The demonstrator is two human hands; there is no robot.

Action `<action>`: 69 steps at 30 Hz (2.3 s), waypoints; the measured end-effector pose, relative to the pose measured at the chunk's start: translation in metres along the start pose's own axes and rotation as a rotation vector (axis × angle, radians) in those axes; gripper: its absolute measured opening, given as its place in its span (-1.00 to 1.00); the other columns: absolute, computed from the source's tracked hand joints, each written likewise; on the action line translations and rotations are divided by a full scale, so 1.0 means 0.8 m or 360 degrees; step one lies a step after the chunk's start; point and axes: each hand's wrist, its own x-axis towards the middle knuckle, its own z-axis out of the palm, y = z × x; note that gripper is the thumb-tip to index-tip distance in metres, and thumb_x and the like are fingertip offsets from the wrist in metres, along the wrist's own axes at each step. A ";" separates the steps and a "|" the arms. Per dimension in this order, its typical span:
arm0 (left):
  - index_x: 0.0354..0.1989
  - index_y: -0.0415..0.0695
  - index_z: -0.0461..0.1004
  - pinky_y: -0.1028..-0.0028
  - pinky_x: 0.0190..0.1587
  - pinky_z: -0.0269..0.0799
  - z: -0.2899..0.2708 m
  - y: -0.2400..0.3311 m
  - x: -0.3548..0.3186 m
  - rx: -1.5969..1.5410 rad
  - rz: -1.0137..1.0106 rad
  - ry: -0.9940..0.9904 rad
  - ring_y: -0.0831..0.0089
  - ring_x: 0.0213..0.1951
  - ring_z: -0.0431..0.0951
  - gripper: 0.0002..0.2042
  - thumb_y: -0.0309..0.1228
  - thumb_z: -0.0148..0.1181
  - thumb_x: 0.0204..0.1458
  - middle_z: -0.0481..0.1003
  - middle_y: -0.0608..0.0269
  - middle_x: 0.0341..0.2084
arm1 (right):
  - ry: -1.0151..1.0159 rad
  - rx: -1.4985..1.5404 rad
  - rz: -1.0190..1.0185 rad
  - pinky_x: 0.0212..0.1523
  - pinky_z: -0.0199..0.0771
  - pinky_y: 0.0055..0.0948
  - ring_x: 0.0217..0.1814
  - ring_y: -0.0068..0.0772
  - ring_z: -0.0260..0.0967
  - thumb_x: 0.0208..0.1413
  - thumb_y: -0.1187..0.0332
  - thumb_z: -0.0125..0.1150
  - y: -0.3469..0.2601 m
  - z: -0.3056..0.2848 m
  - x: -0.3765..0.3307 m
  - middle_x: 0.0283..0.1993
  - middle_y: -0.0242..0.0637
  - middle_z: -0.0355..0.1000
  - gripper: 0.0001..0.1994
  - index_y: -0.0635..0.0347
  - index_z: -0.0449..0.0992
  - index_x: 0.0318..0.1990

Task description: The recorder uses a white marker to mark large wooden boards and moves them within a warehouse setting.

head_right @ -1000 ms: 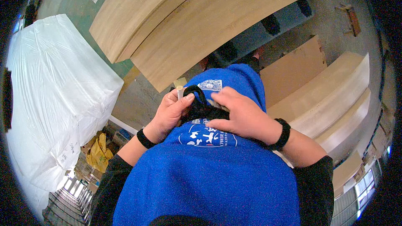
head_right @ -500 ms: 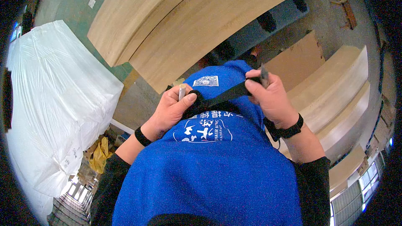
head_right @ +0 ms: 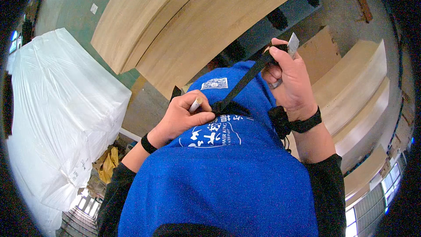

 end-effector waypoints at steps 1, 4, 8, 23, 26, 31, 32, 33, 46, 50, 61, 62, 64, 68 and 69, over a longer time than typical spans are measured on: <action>-0.51 -0.16 0.43 0.58 -0.34 0.24 0.001 0.000 -0.001 -0.0001 0.0000 -0.0001 0.63 -0.42 0.31 -0.80 -0.43 0.39 -0.05 0.36 0.40 -0.46 | 0.0001 0.0000 0.0000 -0.61 0.15 -0.60 -0.61 -0.70 0.12 0.20 0.46 0.13 0.000 -0.003 0.001 -0.43 -0.50 0.34 -0.81 0.04 0.42 -0.05; -0.52 -0.15 0.44 0.59 -0.35 0.24 0.003 -0.005 -0.004 -0.0041 0.0033 0.0052 0.61 -0.43 0.31 -0.79 -0.48 0.43 -0.13 0.36 0.38 -0.44 | -0.0027 0.0080 0.0004 -0.63 0.16 -0.62 -0.61 -0.72 0.14 0.19 0.47 0.12 0.000 -0.010 0.002 -0.43 -0.48 0.36 -0.82 0.04 0.43 -0.07; -0.49 -0.13 0.45 0.59 -0.38 0.23 0.001 -0.006 -0.003 0.0016 -0.0045 0.0068 0.63 -0.45 0.29 -0.78 -0.47 0.47 -0.17 0.35 0.38 -0.45 | 0.0026 0.0185 0.0052 -0.65 0.16 -0.64 -0.62 -0.72 0.16 0.18 0.48 0.13 0.003 -0.022 0.009 -0.41 -0.43 0.41 -0.83 0.03 0.44 -0.10; -0.18 -0.21 0.56 0.48 -0.22 0.40 0.015 0.019 0.012 0.0350 -0.0213 -0.0150 0.52 -0.33 0.46 -0.57 -0.17 0.46 -0.14 0.51 0.23 -0.38 | -0.0206 0.0253 0.0048 -0.32 0.58 -0.28 -0.54 -0.63 0.19 0.23 0.45 0.07 0.015 0.023 0.029 -0.44 -0.45 0.34 -0.92 0.04 0.41 -0.15; -0.21 -0.24 0.54 0.48 -0.19 0.39 0.015 0.016 0.011 0.0450 -0.0131 -0.0078 0.52 -0.30 0.46 -0.61 -0.25 0.45 -0.14 0.51 0.24 -0.36 | -0.0220 0.0257 0.0068 -0.42 0.52 -0.38 -0.57 -0.61 0.14 0.21 0.44 0.09 0.017 0.008 0.041 -0.47 -0.48 0.29 -0.93 0.06 0.41 -0.18; -0.20 -0.23 0.53 0.53 -0.23 0.38 0.014 0.005 0.006 0.0511 0.0017 -0.0076 0.58 -0.31 0.44 -0.65 -0.32 0.43 -0.11 0.51 0.31 -0.36 | 0.0130 -0.0413 -0.0039 -0.41 0.45 -0.45 -0.53 -0.66 0.17 0.17 0.38 0.17 -0.010 0.001 0.008 -0.46 -0.47 0.29 -0.88 0.13 0.43 -0.16; -0.22 -0.22 0.54 0.53 -0.24 0.39 0.014 0.006 0.007 0.0371 -0.0174 -0.0059 0.58 -0.33 0.45 -0.66 -0.31 0.44 -0.13 0.51 0.31 -0.38 | 0.0191 -0.0691 -0.0181 -0.38 0.42 -0.49 -0.50 -0.68 0.20 0.15 0.36 0.20 -0.012 -0.016 -0.002 -0.44 -0.47 0.30 -0.84 0.15 0.45 -0.16; -0.24 -0.21 0.55 0.53 -0.24 0.40 0.015 0.009 0.009 0.0245 -0.0362 -0.0035 0.57 -0.35 0.46 -0.67 -0.31 0.45 -0.14 0.52 0.31 -0.39 | 0.0067 -0.0991 -0.0238 -0.34 0.41 -0.52 -0.46 -0.67 0.23 0.12 0.35 0.23 -0.009 -0.050 -0.009 -0.44 -0.45 0.31 -0.83 0.20 0.47 -0.19; -0.18 -0.21 0.53 0.62 -0.26 0.36 -0.003 0.005 0.010 0.0149 -0.0507 -0.0091 0.66 -0.34 0.42 -0.67 -0.28 0.39 -0.05 0.50 0.39 -0.38 | -0.0345 -0.1340 0.0347 -0.16 0.34 -0.53 -0.26 -0.60 0.30 0.07 0.46 0.27 0.068 -0.175 -0.168 -0.31 -0.38 0.38 -0.86 0.27 0.48 -0.24; -0.21 -0.21 0.52 0.63 -0.33 0.36 -0.005 -0.006 0.008 0.0266 -0.0321 -0.0029 0.69 -0.41 0.41 -0.72 -0.35 0.38 -0.06 0.48 0.41 -0.44 | -0.0187 -0.0888 0.0307 -0.17 0.33 -0.57 -0.22 -0.70 0.27 0.07 0.48 0.26 0.083 -0.170 -0.171 -0.30 -0.50 0.35 -0.82 0.28 0.49 -0.16; -0.30 -0.21 0.51 0.58 -0.30 0.33 -0.016 0.001 0.000 0.0609 -0.0147 -0.0162 0.62 -0.35 0.41 -0.74 -0.47 0.44 -0.17 0.47 0.36 -0.40 | -0.0085 -0.0960 0.0452 -0.46 0.27 -0.65 -0.41 -0.72 0.24 0.01 0.33 0.26 0.025 -0.140 -0.129 -0.31 -0.48 0.35 -0.64 0.30 0.44 -0.05; -0.32 -0.21 0.49 0.60 -0.32 0.30 -0.016 0.006 -0.004 0.0589 -0.0129 -0.0160 0.63 -0.36 0.38 -0.75 -0.48 0.43 -0.16 0.44 0.39 -0.42 | -0.0101 -0.0897 0.0439 -0.49 0.26 -0.64 -0.43 -0.70 0.23 0.00 0.41 0.25 0.025 -0.135 -0.123 -0.33 -0.45 0.33 -0.66 0.33 0.42 -0.06; -0.33 -0.22 0.49 0.61 -0.34 0.29 -0.018 0.011 -0.004 0.0573 -0.0170 -0.0144 0.64 -0.38 0.37 -0.75 -0.49 0.43 -0.16 0.43 0.40 -0.43 | -0.0094 -0.0817 0.0395 -0.51 0.24 -0.63 -0.46 -0.68 0.22 -0.01 0.49 0.23 0.026 -0.131 -0.111 -0.35 -0.43 0.31 -0.67 0.36 0.39 -0.06; -0.35 -0.22 0.48 0.62 -0.37 0.27 -0.034 -0.002 -0.007 0.0429 -0.0260 -0.0051 0.67 -0.41 0.33 -0.78 -0.51 0.42 -0.15 0.40 0.43 -0.45 | -0.0217 -0.0711 0.0455 -0.54 0.22 -0.65 -0.47 -0.68 0.20 -0.03 0.49 0.27 0.036 -0.132 -0.091 -0.35 -0.43 0.29 -0.63 0.38 0.37 -0.05; -0.35 -0.22 0.48 0.62 -0.37 0.27 -0.039 -0.002 -0.007 0.0385 -0.0283 -0.0027 0.67 -0.40 0.33 -0.78 -0.51 0.41 -0.14 0.41 0.43 -0.44 | -0.0272 -0.0678 0.0482 -0.54 0.22 -0.66 -0.46 -0.68 0.21 -0.04 0.49 0.28 0.039 -0.131 -0.086 -0.35 -0.43 0.28 -0.62 0.38 0.37 -0.05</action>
